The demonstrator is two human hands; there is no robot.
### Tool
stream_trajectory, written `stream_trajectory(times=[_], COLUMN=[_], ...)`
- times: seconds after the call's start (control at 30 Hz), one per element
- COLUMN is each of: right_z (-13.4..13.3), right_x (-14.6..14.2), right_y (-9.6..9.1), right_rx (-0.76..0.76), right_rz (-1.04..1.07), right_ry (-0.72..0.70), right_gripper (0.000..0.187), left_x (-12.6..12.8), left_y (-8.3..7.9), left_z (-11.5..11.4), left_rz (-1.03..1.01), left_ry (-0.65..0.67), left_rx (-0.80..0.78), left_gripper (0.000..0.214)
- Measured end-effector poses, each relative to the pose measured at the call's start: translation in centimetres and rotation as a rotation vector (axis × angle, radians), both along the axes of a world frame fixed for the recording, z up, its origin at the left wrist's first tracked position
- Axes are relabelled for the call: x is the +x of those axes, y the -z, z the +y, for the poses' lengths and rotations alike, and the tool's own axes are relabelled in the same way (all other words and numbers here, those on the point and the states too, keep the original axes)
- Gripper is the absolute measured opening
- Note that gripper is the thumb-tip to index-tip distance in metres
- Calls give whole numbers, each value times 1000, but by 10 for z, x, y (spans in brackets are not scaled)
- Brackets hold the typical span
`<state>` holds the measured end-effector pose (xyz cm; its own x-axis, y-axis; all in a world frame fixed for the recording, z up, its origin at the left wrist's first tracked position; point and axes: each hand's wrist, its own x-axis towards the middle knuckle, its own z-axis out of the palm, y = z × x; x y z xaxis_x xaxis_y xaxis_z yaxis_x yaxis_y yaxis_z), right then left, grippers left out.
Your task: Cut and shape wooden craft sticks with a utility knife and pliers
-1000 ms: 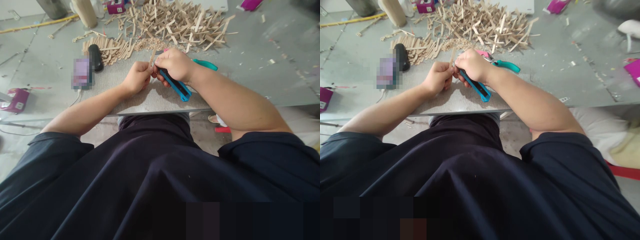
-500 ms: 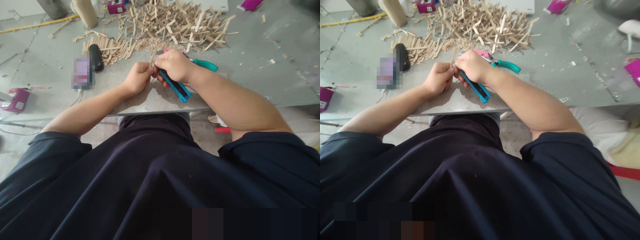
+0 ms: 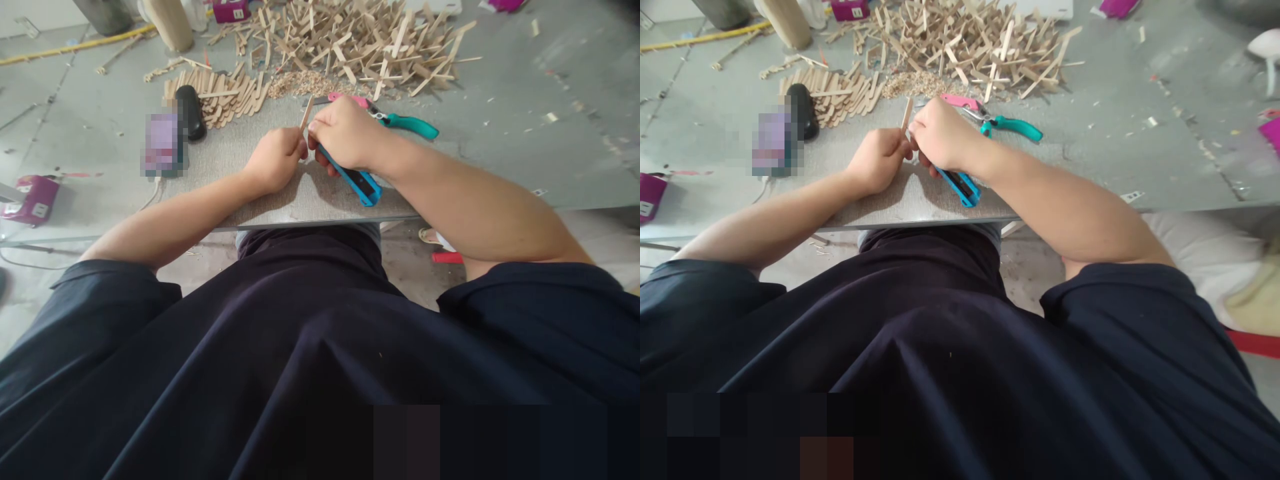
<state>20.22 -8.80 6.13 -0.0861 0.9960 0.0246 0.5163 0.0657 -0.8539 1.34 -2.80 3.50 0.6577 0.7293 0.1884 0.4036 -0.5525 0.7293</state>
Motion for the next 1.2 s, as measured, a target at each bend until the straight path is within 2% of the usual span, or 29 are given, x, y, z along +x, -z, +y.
stream_trajectory(times=[0.1, 0.27, 0.43, 0.5, 0.67, 0.83, 0.93, 1.07, 1.2], right_z=[-1, -2, -1, -2, -7, -11, -12, -14, -13], right_x=[0, 4, 4, 2, 1, 2, -1, -4, -3], right_y=[-4, -10, -5, -5, -18, -29, -30, -29, -28], right_rx=[-19, -212, 5, -7, -226, -305, -347, -348, -264], right_rz=[12, 179, -6, 9, 263, 382, 450, 538, 534], right_ry=[-9, -72, -68, -61, -76, -95, -97, -130, -138], right_gripper=[45, 36, 44, 44, 35, 36, 38, 39, 38], left_x=[-1, -2, -4, -4, -2, 4, 4, 2, 3], left_y=[-1, -4, -1, 0, 3, 1, -3, -6, -6], left_z=[-2, -5, 1, 3, 3, 0, -1, -2, -5], left_rz=[41, 90, 75, 42, -105, -265, -284, -286, -318], left_ry=[-10, -3, 5, 17, 45, 61, 81, 111, 137], left_rx=[36, 103, 78, 49, -80, -301, -366, -435, -451], left_gripper=[29, 29, 32, 31, 33, 38, 38, 40, 43])
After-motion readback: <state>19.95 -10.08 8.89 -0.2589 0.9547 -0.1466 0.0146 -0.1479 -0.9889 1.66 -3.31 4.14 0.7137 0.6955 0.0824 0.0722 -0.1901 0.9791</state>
